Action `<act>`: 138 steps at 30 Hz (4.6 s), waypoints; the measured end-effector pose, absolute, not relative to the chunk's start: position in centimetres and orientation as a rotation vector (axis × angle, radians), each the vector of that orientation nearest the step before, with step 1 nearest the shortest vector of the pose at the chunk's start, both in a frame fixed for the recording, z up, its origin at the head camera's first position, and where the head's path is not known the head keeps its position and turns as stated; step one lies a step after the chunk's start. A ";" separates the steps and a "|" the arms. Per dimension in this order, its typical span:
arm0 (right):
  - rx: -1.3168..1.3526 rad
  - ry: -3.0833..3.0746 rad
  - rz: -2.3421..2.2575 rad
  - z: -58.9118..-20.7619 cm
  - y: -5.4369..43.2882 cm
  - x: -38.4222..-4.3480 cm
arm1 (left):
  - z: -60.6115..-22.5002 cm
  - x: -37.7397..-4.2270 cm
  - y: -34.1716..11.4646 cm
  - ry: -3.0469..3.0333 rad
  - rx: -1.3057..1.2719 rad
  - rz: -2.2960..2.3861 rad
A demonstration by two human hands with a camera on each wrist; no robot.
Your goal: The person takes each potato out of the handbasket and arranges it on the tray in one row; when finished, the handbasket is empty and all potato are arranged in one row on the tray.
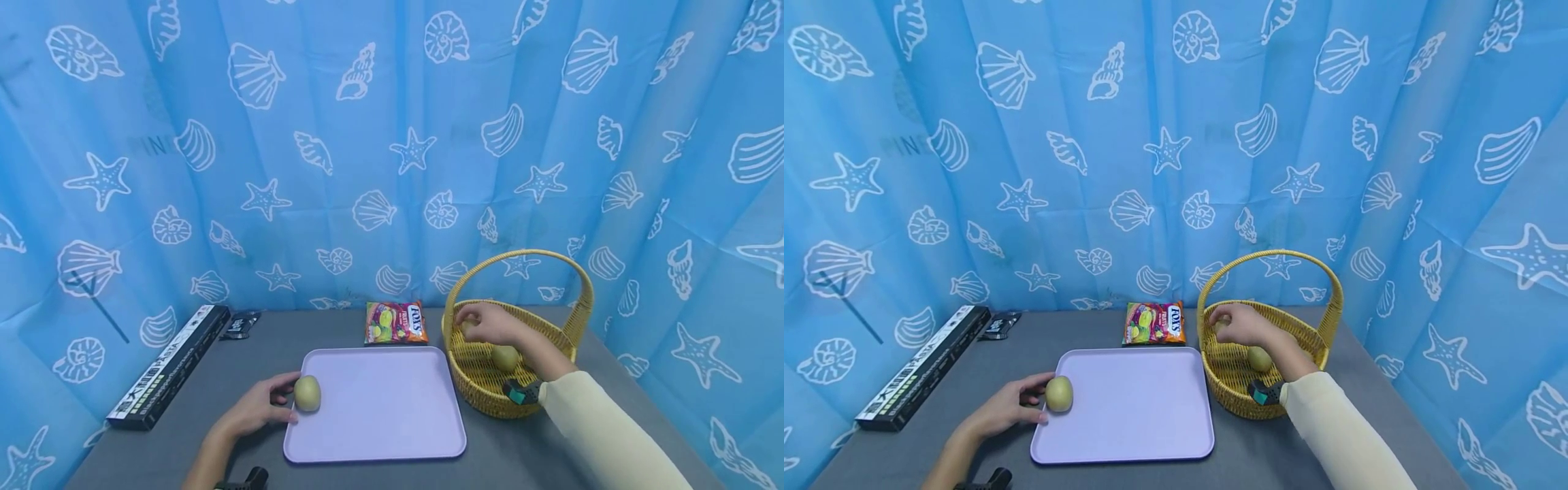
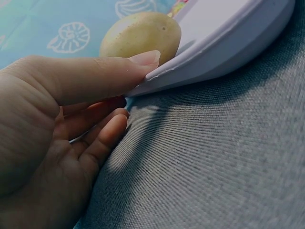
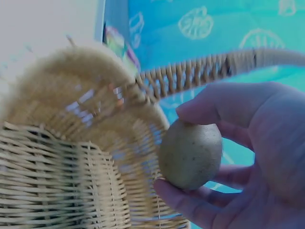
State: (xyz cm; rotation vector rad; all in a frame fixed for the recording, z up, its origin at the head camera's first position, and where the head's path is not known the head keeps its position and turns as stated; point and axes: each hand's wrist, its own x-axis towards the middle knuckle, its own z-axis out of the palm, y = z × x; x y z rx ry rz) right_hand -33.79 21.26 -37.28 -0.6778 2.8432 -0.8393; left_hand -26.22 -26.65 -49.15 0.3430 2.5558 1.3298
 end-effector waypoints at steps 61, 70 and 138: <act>-0.991 2.704 -0.990 -46.8 -1.0 -28.4 | -49.4 -26.5 -26.7 2.580 0.351 1.329; -1.019 2.735 -0.946 -47.0 -1.3 -28.4 | -49.3 -26.5 -26.7 2.575 0.376 1.323; -0.544 2.498 -0.948 -37.7 25.8 -34.7 | -49.2 -26.4 -26.5 2.565 0.316 1.337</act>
